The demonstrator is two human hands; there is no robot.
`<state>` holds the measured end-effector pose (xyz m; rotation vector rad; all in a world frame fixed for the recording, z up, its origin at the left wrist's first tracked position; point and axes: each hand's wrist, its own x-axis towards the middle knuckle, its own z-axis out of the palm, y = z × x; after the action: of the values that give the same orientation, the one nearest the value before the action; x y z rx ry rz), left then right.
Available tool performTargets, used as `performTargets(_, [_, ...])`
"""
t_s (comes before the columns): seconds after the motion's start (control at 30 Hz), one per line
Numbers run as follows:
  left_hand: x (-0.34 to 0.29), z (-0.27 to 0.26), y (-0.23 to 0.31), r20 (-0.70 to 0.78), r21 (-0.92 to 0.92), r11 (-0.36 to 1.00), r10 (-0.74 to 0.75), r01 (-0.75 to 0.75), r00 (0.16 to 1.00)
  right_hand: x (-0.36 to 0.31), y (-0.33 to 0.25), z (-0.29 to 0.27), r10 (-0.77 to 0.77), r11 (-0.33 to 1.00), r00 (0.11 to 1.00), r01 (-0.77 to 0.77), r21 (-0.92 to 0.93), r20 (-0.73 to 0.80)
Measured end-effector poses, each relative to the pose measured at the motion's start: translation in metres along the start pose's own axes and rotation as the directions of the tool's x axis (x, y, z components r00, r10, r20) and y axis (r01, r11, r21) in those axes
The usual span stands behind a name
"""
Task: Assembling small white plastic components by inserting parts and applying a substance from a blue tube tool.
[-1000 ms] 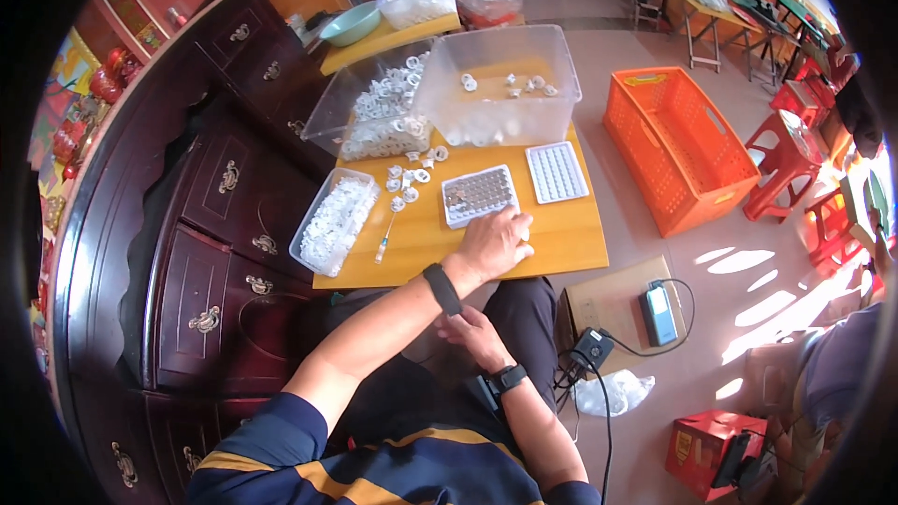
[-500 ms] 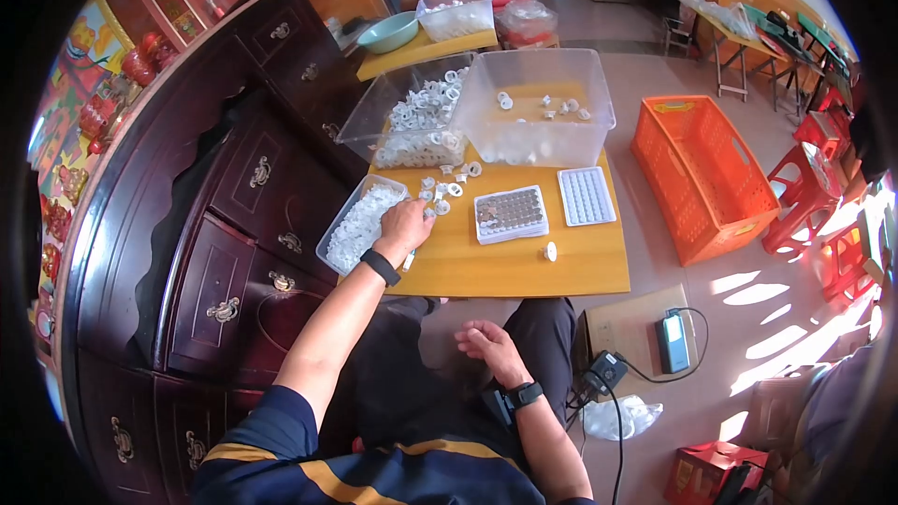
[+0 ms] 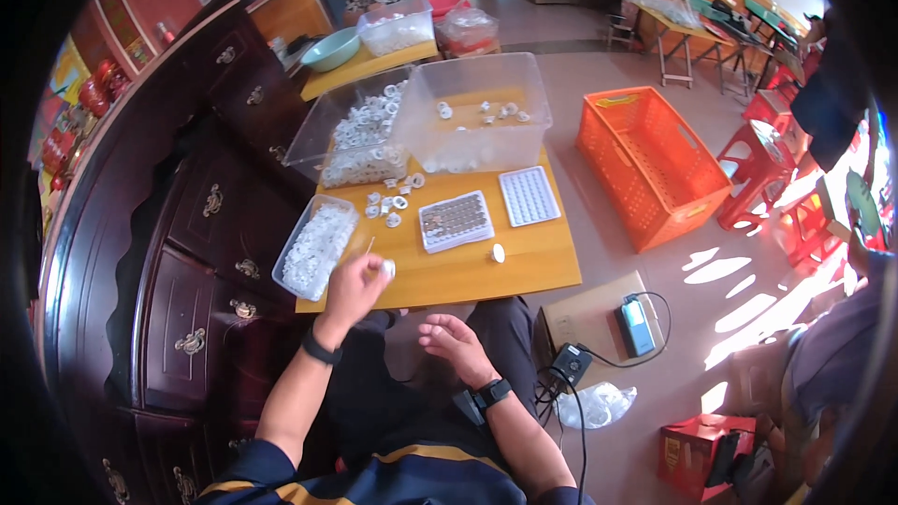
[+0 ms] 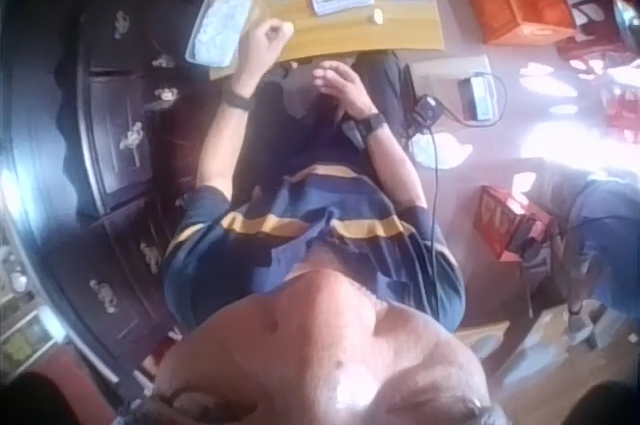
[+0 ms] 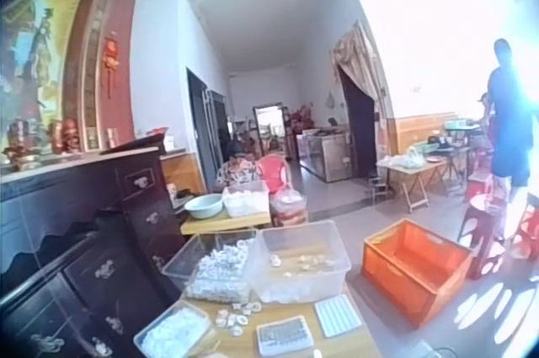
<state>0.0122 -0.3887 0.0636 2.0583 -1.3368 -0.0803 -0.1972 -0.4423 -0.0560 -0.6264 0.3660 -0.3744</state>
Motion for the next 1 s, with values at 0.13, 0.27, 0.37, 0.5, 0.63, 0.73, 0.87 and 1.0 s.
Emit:
performTargets(0.13, [-0.066, 0.019, 0.013, 0.111, -0.23, 0.973, -0.009, 0.034, 0.994, 0.003, -0.002, 0.002, -0.026, 0.973, 0.988, -0.009, 0.229, 0.15])
performTargets(0.27, [-0.089, 0.044, 0.026, 0.043, -0.284, 0.959, 0.002, 0.011, 0.999, 0.006, 0.008, -0.011, -0.015, 0.97, 0.98, -0.034, 0.242, 0.198])
performTargets(0.37, [-0.093, 0.055, 0.025, 0.025, -0.367, 0.928, -0.063, 0.068, 0.998, 0.009, 0.013, -0.012, 0.065, 0.938, 0.972, -0.136, 0.317, 0.225])
performTargets(0.5, [-0.094, 0.057, 0.024, -0.025, -0.298, 0.954, 0.013, -0.02, 1.0, 0.015, 0.013, -0.01, 0.048, 0.919, 0.962, -0.148, 0.365, 0.268])
performTargets(0.63, [-0.094, 0.045, 0.022, -0.015, -0.073, 0.985, 0.153, -0.153, 0.988, 0.014, 0.012, -0.008, 0.098, 0.937, 0.962, -0.176, 0.301, 0.255])
performTargets(0.73, [-0.09, 0.032, 0.024, 0.071, 0.062, 0.971, 0.226, -0.23, 0.972, 0.01, 0.005, -0.005, 0.12, 0.962, 0.97, -0.165, 0.217, 0.21])
performTargets(0.87, [-0.06, -0.013, 0.011, 0.053, -0.091, 0.992, -0.08, 0.085, 0.995, 0.012, 0.007, -0.017, 0.152, 0.96, 0.972, -0.188, 0.208, 0.177])
performTargets(1.0, [-0.024, -0.07, -0.057, -0.137, 0.145, 0.988, -0.039, 0.059, 0.99, 0.013, 0.01, -0.012, 0.115, 0.984, 0.985, -0.131, 0.123, 0.129])
